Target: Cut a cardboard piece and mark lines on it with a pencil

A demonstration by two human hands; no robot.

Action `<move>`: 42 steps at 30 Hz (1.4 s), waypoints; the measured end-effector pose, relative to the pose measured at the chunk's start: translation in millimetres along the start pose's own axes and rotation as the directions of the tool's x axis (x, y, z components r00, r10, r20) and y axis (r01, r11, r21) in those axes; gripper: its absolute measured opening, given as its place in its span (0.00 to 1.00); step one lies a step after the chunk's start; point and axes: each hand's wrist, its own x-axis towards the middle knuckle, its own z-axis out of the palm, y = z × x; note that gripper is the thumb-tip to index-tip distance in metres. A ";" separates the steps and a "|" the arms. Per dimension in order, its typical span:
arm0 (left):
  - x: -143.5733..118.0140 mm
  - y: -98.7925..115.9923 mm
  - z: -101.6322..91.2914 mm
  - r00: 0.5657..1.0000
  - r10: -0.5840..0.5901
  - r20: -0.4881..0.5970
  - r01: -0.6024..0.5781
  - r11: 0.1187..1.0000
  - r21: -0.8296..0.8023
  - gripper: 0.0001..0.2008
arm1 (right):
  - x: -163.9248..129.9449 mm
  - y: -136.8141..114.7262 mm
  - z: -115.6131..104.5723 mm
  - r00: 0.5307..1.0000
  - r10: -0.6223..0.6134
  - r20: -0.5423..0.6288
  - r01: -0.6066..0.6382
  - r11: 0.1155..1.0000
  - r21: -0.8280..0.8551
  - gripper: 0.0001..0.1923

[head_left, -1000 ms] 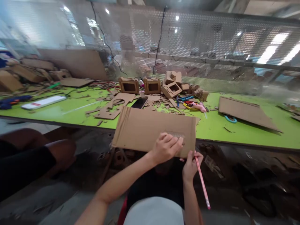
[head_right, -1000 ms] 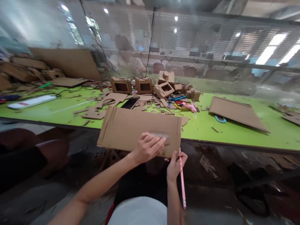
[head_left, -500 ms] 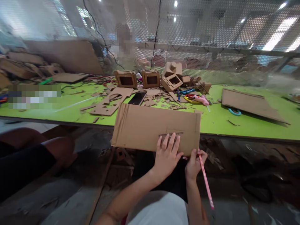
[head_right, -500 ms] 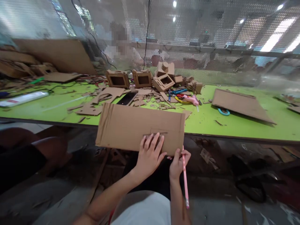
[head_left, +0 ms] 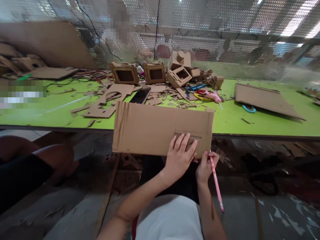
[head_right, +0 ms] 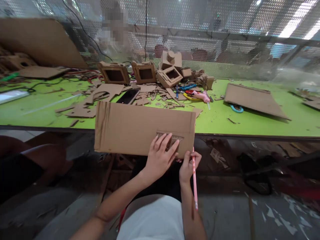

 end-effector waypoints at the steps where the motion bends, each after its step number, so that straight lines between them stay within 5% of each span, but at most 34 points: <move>1: 2.1 -2.5 -0.2 1.000 -0.013 -0.029 0.013 1.000 0.009 0.17 | -0.5 -0.2 0.1 0.999 0.036 0.022 -0.037 0.999 0.020 0.22; 4: 8.1 -10.1 -3.7 0.996 0.052 -0.071 -0.047 0.996 0.072 0.12 | -1.2 -1.6 -0.1 0.996 0.080 0.046 -0.082 0.996 0.046 0.24; 8: 18.2 -18.0 -17.2 0.959 0.284 -0.012 -0.274 0.933 0.235 0.14 | -1.1 -5.1 -0.7 0.997 0.078 0.025 -0.080 0.995 0.065 0.24; 12: 38.7 -33.1 -37.4 0.855 0.516 0.055 -0.512 0.824 0.242 0.14 | -0.5 -7.7 -0.5 0.998 0.059 0.009 -0.060 0.995 0.078 0.24; 15: 49.3 -45.2 -49.4 0.763 0.629 -0.148 -0.635 0.772 0.007 0.07 | 0.2 -9.5 0.3 0.999 0.043 0.008 -0.043 0.996 0.079 0.24; 17: 46.1 -46.2 -52.7 0.791 0.503 -0.348 -0.585 0.789 -0.187 0.07 | 0.6 -10.7 0.7 0.999 0.038 0.009 -0.039 0.996 0.077 0.24; 19: 34.1 -39.5 -52.0 0.887 0.213 -0.410 -0.372 0.856 -0.360 0.12 | 0.6 -11.7 0.8 0.999 0.033 0.012 -0.034 0.997 0.073 0.25; 22: 8.1 -21.8 -46.2 0.940 -0.207 -0.270 0.062 0.885 -0.461 0.20 | -0.2 -12.6 0.4 1.000 0.025 0.016 -0.026 0.997 0.072 0.24; 25: -13.0 -8.9 -38.2 0.922 -0.379 -0.080 0.337 0.886 -0.318 0.23 | -1.4 -13.1 0.0 0.999 0.036 0.023 -0.038 0.996 0.080 0.23; 27: -19.7 -6.9 -32.7 0.918 -0.396 0.002 0.393 0.912 -0.117 0.23 | -1.9 -13.2 0.1 0.999 0.036 0.021 -0.038 0.995 0.088 0.23; 30: -20.2 -12.2 -25.3 0.943 -0.327 0.068 0.321 0.943 0.085 0.21 | -2.3 -13.0 0.6 0.999 0.035 0.014 -0.036 0.995 0.096 0.23; 37: -15.6 -33.6 -25.7 1.000 0.016 -0.011 -0.014 0.989 0.149 0.20 | -4.5 -14.7 1.6 0.999 0.053 -0.001 -0.052 0.993 0.102 0.21; 42: -21.8 -29.2 -33.1 0.986 0.101 0.131 -0.116 0.987 0.111 0.26 | -6.4 -18.1 4.2 0.998 0.044 -0.033 -0.040 0.993 0.115 0.21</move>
